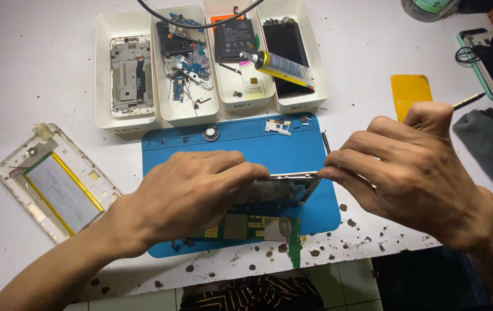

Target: Disassembling a tablet by prying the screen and disconnecting internal ribbon cables

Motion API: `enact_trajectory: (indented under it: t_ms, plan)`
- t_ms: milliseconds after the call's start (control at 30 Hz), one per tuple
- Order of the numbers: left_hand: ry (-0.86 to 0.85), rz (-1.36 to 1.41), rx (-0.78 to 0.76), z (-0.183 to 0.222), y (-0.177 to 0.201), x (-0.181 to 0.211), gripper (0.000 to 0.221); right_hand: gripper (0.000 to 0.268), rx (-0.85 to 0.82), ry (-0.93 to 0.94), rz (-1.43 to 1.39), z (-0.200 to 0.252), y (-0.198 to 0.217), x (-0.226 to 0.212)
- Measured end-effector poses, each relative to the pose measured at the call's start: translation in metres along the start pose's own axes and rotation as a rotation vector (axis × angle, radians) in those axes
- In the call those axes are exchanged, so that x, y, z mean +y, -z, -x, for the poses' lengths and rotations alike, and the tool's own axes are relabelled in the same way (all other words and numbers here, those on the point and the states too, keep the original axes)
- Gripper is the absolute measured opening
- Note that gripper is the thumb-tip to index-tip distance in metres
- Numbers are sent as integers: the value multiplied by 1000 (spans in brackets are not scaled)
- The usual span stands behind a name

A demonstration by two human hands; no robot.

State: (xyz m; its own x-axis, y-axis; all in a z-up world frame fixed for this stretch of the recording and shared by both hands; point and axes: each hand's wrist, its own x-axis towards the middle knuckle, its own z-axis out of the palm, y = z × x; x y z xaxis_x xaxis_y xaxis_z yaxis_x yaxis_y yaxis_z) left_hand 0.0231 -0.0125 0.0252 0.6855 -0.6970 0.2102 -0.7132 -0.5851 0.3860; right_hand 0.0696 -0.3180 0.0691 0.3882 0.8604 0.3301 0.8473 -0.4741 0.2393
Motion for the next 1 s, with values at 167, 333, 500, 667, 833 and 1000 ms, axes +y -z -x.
enact_trajectory:
  t_ms: [167,333,500,667,833,1000]
  plan:
    - [-7,-21,7,-1,0,1,37,19,70,-19,-84,1,-10,3]
    - [-55,-64,50,0,-3,-2,39,18,93,-42,-126,0,-14,2]
    - [-66,-104,50,0,-5,1,40,26,105,3,24,-1,1,-10]
    - [-59,-118,69,1,-8,6,40,37,75,52,107,1,6,-12]
    - [-36,-89,53,3,-9,9,38,32,142,50,126,4,3,-16]
    - [4,-74,-1,2,-8,10,42,27,179,21,53,6,-1,-18]
